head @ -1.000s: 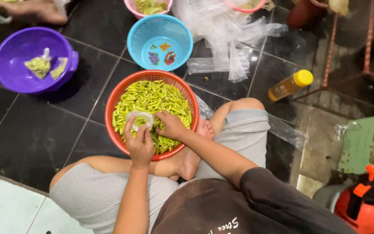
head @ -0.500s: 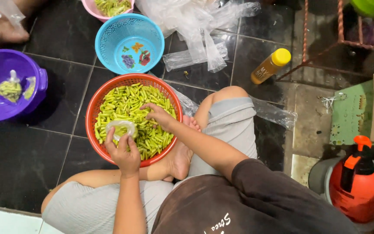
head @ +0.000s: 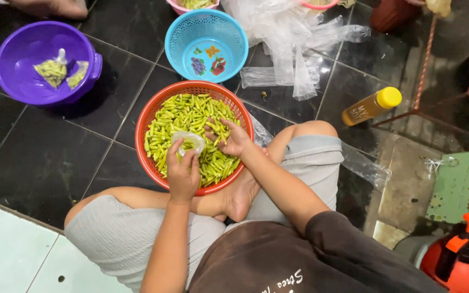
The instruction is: A person sitting on the floor is manually packing green chilies from a large red bowl into small individual plastic bags.
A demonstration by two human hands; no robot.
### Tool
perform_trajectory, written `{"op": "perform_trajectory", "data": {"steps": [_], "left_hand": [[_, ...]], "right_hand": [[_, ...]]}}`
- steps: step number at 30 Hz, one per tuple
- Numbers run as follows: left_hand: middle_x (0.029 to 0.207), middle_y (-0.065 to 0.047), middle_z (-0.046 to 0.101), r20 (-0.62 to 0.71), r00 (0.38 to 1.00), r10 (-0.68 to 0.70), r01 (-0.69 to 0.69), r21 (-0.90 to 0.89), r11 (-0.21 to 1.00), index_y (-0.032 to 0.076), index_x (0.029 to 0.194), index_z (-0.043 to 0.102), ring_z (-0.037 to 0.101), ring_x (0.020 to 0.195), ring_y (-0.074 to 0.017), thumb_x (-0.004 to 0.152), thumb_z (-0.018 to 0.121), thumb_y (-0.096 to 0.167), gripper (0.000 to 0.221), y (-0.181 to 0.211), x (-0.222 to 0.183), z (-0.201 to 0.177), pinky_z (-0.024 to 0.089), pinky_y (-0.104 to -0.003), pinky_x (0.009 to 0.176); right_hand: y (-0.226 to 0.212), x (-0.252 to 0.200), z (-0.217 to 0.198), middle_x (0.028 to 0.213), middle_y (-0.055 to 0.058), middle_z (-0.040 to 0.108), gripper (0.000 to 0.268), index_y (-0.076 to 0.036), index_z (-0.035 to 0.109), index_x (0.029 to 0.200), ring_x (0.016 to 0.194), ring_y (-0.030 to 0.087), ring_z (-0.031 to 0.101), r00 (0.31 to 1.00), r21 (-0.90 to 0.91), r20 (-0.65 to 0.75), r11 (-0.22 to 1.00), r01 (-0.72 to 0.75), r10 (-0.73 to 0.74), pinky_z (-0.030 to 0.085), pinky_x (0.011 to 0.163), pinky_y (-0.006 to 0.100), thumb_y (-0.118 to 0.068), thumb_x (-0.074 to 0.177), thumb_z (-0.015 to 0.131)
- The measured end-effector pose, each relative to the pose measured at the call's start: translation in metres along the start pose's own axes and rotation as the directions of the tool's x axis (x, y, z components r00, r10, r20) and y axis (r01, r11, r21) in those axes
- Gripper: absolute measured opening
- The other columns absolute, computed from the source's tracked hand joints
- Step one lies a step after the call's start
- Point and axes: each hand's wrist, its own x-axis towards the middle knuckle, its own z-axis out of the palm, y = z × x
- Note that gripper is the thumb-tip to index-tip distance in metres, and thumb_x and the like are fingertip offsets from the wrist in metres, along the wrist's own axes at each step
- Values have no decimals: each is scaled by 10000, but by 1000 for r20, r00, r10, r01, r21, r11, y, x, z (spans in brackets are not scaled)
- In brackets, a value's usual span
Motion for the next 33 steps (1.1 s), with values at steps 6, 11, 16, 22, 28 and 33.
{"op": "perform_trajectory", "data": {"steps": [6, 11, 16, 22, 28, 33], "left_hand": [[1222, -100, 619, 42, 999, 29, -31, 51, 998, 86, 1048, 706, 623, 1207, -358, 998, 646, 125, 87, -20, -7, 6, 455, -492, 1102], [1190, -62, 629, 40, 999, 0, -2, 73, 997, 106, 1077, 690, 629, 1182, -320, 1006, 651, 181, 111, -24, -11, 7, 433, -483, 1128], [1292, -96, 569, 14, 1000, -11, 10, 78, 997, 75, 1013, 676, 572, 1249, -387, 994, 668, 164, 92, -12, -1, -1, 408, -560, 1136], [1278, -97, 580, 62, 997, -55, 55, 9, 998, 89, 1043, 677, 598, 1246, -368, 1031, 620, 189, 116, -18, -7, 2, 463, -504, 1101], [1300, -81, 574, 88, 992, -92, 92, 4, 996, 107, 1060, 689, 609, 1235, -366, 1030, 630, 214, 126, -13, -5, -1, 524, -510, 1029], [1349, -86, 559, 78, 994, -81, 83, -24, 996, 134, 1026, 732, 586, 1288, -359, 985, 678, 196, 93, -14, -6, -3, 528, -488, 1037]], "right_hand": [[0, -2, 8, 1461, 170, 583, 350, -160, 678, 1296, 1257, 444, 612, 1000, 81, 15, 997, -6, 4, 654, 755, 496, -336, 1016, 561], [-2, 4, 3, 1411, 157, 627, 384, -205, 662, 1344, 1274, 402, 612, 1000, 8, -1, 1000, 13, -13, 615, 865, 573, -366, 1014, 549], [-4, -7, 38, 1327, 123, 686, 364, -230, 683, 1302, 1231, 397, 638, 998, -71, -12, 995, 68, -69, 591, 912, 591, -385, 1001, 550], [-11, -13, 71, 1248, 95, 730, 342, -240, 688, 1266, 1068, 299, 717, 992, -204, -22, 972, 116, -123, 616, 715, 374, -416, 1007, 550], [23, -11, 128, 1136, 165, 732, 356, -151, 617, 1254, 897, 292, 742, 980, -467, 35, 864, 190, -197, 600, 538, 321, -413, 1023, 553], [43, 3, 134, 983, 215, 708, 251, -19, 648, 1142, 807, 294, 761, 911, -887, 191, 333, 320, -366, 650, 487, 319, -238, 1036, 583]]}}
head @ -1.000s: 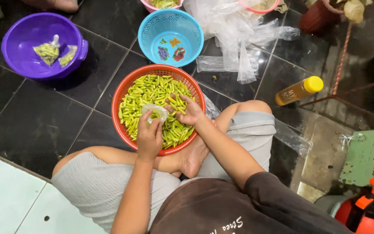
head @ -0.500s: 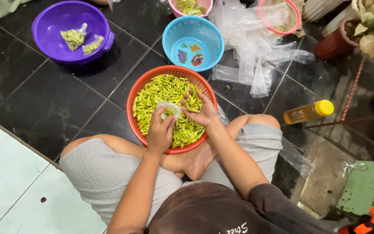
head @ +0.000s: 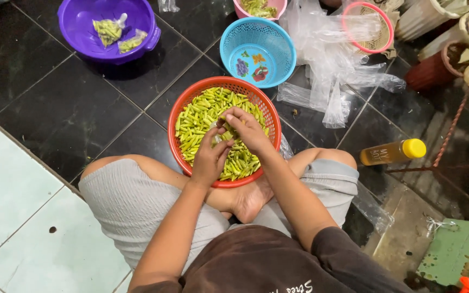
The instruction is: A person sitting on the floor is manually packing green chilies from a large red bowl into small individual plastic bags.
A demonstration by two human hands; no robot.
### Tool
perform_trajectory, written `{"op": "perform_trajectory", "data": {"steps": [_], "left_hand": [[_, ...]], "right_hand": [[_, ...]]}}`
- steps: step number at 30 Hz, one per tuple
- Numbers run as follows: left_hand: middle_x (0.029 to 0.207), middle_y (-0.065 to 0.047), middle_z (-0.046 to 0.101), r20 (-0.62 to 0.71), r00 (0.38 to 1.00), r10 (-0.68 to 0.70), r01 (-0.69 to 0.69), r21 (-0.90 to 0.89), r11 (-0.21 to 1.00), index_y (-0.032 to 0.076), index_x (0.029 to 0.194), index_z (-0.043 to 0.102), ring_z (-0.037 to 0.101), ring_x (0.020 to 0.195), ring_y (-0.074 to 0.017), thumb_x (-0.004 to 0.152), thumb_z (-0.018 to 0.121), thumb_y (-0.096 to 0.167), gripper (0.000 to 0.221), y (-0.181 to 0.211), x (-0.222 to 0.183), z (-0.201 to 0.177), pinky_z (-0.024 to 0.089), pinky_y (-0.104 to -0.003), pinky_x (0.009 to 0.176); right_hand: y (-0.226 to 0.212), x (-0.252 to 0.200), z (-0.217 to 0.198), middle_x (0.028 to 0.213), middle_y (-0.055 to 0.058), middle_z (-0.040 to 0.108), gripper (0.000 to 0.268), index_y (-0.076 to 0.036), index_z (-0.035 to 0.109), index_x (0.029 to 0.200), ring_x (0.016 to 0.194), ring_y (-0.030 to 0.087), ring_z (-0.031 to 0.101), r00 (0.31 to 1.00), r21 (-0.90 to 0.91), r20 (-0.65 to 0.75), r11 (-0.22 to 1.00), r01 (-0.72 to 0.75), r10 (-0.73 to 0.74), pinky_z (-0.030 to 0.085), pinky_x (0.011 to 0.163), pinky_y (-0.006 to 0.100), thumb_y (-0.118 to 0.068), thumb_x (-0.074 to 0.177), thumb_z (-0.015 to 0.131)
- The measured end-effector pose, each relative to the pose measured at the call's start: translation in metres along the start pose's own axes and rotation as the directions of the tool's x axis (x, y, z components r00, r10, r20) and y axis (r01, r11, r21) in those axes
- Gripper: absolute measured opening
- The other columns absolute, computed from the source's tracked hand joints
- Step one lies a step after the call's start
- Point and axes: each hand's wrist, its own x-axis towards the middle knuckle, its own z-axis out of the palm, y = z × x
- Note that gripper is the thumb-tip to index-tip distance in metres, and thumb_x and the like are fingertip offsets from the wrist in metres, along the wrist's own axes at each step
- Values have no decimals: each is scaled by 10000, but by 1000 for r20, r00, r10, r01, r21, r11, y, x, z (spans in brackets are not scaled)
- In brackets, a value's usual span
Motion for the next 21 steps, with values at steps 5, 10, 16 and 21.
{"op": "perform_trajectory", "data": {"steps": [5, 10, 16, 21], "left_hand": [[1379, -152, 541, 8, 1000, -22, 23, -9, 1000, 95, 1025, 718, 567, 1292, -423, 1008, 648, 195, 124, 5, 3, -4, 529, -524, 1019], [1393, -162, 543, 39, 999, -11, 12, -4, 1000, 106, 992, 717, 555, 1319, -416, 1009, 624, 165, 111, 8, 2, -5, 528, -504, 1021], [1472, -121, 507, 48, 998, -28, 31, -55, 998, 153, 991, 708, 517, 1372, -382, 1012, 602, 169, 109, 12, 3, -9, 520, -483, 1042], [1433, -148, 515, 53, 998, -20, 22, -50, 999, 157, 999, 690, 525, 1349, -414, 1007, 620, 194, 79, 8, 0, -5, 511, -515, 1043]], "right_hand": [[-23, -18, 26, 872, 142, 715, 159, -74, 727, 1094, 724, 205, 725, 964, -392, -104, 901, 188, -246, 617, 479, 277, -189, 1002, 668], [-18, -24, 41, 851, 142, 691, 164, -48, 735, 1067, 760, 203, 683, 865, -488, -131, 791, 370, -485, 627, 579, 321, -161, 1024, 624], [-13, -29, 49, 782, 89, 727, 188, -46, 696, 1058, 652, 95, 571, 844, -402, -115, 802, 443, -524, 510, 561, 247, -166, 1052, 552], [-5, -24, 48, 902, 138, 704, 186, 0, 664, 1047, 856, 183, 679, 816, -208, -154, 825, 525, -557, 554, 786, 346, -139, 1057, 540]]}}
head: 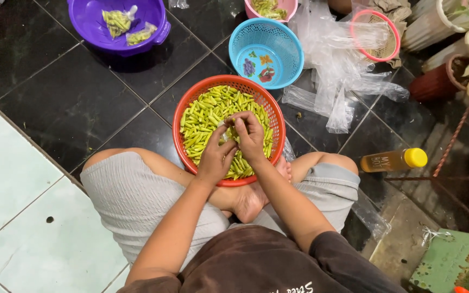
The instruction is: A person sitting on the floor is manually packing green chilies from a large red bowl into small individual plastic bags.
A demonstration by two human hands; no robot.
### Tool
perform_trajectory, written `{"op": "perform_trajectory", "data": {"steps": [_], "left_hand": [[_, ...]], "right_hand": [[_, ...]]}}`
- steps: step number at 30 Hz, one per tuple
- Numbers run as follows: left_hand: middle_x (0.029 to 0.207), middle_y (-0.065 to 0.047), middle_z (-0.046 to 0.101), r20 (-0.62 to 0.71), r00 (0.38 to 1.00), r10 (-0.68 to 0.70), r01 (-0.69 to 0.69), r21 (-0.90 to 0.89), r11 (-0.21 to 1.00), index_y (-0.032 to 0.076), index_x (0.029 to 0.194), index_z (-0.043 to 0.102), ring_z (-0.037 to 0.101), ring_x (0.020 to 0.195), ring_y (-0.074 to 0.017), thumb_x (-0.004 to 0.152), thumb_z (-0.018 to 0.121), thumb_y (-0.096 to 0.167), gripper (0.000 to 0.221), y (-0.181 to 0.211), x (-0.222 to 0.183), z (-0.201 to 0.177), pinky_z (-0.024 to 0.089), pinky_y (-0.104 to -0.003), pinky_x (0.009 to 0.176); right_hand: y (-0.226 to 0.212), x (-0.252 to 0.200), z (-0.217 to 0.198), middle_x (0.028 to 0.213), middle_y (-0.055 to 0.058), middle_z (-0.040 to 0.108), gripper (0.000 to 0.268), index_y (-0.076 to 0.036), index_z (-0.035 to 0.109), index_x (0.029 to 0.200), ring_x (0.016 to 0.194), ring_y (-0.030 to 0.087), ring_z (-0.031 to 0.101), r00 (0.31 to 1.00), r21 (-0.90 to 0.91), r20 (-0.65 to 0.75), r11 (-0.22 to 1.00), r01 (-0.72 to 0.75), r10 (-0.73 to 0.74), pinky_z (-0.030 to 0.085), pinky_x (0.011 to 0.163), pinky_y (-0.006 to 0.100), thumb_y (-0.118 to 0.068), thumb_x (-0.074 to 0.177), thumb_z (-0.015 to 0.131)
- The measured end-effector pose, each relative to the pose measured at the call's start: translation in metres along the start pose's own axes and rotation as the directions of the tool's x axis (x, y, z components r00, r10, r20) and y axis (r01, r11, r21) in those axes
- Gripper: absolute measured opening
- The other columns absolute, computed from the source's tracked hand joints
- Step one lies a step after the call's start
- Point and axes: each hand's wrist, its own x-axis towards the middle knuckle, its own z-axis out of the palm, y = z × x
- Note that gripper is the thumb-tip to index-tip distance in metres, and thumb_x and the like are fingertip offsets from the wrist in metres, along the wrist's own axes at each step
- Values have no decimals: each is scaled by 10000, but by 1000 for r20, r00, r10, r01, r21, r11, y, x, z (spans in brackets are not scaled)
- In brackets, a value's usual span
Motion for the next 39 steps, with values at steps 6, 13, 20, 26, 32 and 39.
{"op": "perform_trajectory", "data": {"steps": [6, 13, 20, 26, 32, 39], "left_hand": [[1433, -204, 517, 15, 1000, -8, 8, -10, 1000, 80, 1018, 690, 517, 1349, -449, 958, 670, 126, 78, 5, 2, -4, 500, -542, 1046], [1424, -189, 519, 2, 999, 38, -38, -22, 999, 72, 1001, 699, 520, 1338, -449, 925, 695, 92, 78, 9, 5, -7, 487, -553, 1051], [1395, -153, 547, -45, 998, 38, -40, -49, 998, 94, 974, 711, 549, 1305, -420, 993, 653, 168, 96, 7, 4, -5, 490, -526, 1045], [1384, -125, 539, -91, 994, 66, -67, -13, 998, 105, 991, 711, 549, 1298, -405, 1006, 637, 172, 101, 8, 6, -4, 465, -535, 1083], [1401, -111, 537, -72, 988, 134, -127, 90, 988, 95, 952, 706, 537, 1316, -375, 993, 662, 182, 106, 1, 5, -1, 441, -514, 1108], [1406, -107, 561, -39, 962, 270, -263, 131, 956, 126, 979, 721, 554, 1321, -371, 962, 701, 207, 85, -12, 0, 8, 441, -501, 1123]], "right_hand": [[13, 1, -8, 987, 131, 715, 225, -4, 607, 1071, 987, 234, 734, 996, 218, -67, 975, -46, 62, 568, 889, 333, -198, 1073, 494], [-3, 6, -12, 1066, 256, 715, 534, 18, 545, 1112, 1057, 356, 731, 999, 402, -26, 915, -30, 44, 571, 946, 415, -474, 1085, 340], [6, -4, -45, 1435, 112, 509, 638, -96, 521, 1379, 1286, 226, 496, 983, -123, 150, 988, -92, 111, 440, 988, 355, -480, 907, 711], [48, -27, -71, 849, 57, 601, 460, -41, 668, 1206, 612, 87, 599, 922, -185, 106, 919, -349, 372, 469, 546, 189, -136, 810, 882], [23, -14, -72, 802, 48, 694, 204, -45, 745, 1022, 693, 102, 670, 934, -209, 6, 913, -349, 358, 527, 585, 195, -116, 859, 846], [16, -4, -71, 713, 27, 643, 209, -144, 731, 978, 627, 152, 607, 898, -621, 167, 751, -226, 408, 466, 543, 276, -166, 791, 822]]}}
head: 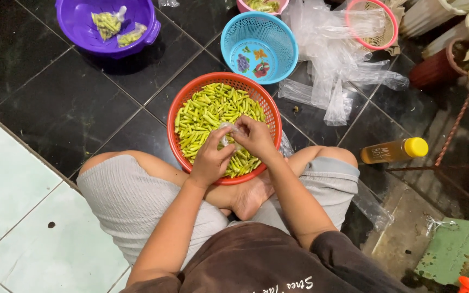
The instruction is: A person sitting on the floor is manually packing green chilies from a large red bowl into small individual plastic bags.
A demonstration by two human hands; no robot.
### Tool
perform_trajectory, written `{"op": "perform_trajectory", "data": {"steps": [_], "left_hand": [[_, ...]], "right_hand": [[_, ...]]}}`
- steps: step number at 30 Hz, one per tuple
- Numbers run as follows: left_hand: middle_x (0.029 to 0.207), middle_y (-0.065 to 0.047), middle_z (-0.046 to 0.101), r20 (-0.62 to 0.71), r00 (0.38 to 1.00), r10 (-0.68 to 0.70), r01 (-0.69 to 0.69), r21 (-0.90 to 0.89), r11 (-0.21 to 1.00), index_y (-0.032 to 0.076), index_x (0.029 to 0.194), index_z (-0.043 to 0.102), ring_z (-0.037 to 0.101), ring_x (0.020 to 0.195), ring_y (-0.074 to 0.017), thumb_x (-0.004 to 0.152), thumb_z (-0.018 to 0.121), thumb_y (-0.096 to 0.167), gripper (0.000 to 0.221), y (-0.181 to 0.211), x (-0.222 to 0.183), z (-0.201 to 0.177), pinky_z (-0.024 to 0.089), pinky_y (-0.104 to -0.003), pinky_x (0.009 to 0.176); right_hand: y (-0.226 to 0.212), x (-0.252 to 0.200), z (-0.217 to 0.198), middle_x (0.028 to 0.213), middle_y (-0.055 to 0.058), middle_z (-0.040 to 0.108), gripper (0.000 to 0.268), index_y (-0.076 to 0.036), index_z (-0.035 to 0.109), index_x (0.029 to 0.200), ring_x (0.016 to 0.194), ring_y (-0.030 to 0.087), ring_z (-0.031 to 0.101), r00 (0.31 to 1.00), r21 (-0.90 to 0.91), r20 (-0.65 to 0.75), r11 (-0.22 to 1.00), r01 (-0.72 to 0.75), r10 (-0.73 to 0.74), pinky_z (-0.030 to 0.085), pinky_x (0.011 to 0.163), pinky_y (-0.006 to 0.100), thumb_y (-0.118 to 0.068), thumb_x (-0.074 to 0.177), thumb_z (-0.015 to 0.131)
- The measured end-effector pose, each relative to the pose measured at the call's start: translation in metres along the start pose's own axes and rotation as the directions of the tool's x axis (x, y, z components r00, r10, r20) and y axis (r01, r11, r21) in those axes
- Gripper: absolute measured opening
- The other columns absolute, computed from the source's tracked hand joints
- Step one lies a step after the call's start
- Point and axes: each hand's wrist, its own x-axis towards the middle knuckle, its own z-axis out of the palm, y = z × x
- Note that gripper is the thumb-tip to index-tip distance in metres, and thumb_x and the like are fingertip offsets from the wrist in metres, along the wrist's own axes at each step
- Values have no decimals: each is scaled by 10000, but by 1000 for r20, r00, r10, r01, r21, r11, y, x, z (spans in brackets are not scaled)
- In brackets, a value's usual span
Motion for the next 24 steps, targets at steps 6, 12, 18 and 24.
{"op": "perform_trajectory", "data": {"steps": [6, 12, 18, 24], "left_hand": [[1402, -148, 550, -96, 964, -246, 235, -109, 966, 62, 909, 716, 536, 1323, -416, 1002, 666, 159, 142, 5, 15, -21, 441, -530, 1131], [1411, -120, 525, -136, 922, -362, 343, -145, 928, 65, 950, 671, 503, 1357, -442, 1032, 637, 159, 129, 1, 21, -29, 443, -567, 1108], [1403, -109, 537, -159, 955, -248, 228, -136, 964, 73, 903, 672, 516, 1360, -411, 1018, 662, 194, 168, 2, 13, -20, 440, -530, 1113], [1368, -87, 569, -290, 930, -225, 199, -115, 973, 107, 915, 689, 572, 1311, -367, 1038, 625, 198, 166, 0, 12, -21, 470, -494, 1091]], "right_hand": [[5, 16, -8, 1070, 115, 685, 471, -78, 606, 1267, 922, 159, 656, 985, 426, 170, 899, -100, 30, 588, 788, 271, -156, 865, 838], [35, -1, 32, 1509, 244, 450, 763, -154, 488, 1470, 1394, 471, 459, 973, -509, 208, 860, 21, 99, 469, 1029, 656, -544, 867, 747], [27, -15, 62, 1220, 215, 577, 781, 18, 484, 1347, 1178, 432, 604, 958, -640, 280, 757, 133, 68, 558, 902, 522, -589, 891, 668], [22, -19, 57, 1146, 176, 601, 631, -85, 487, 1325, 1095, 428, 649, 967, -516, 243, 854, 66, 72, 558, 868, 525, -512, 907, 689]]}}
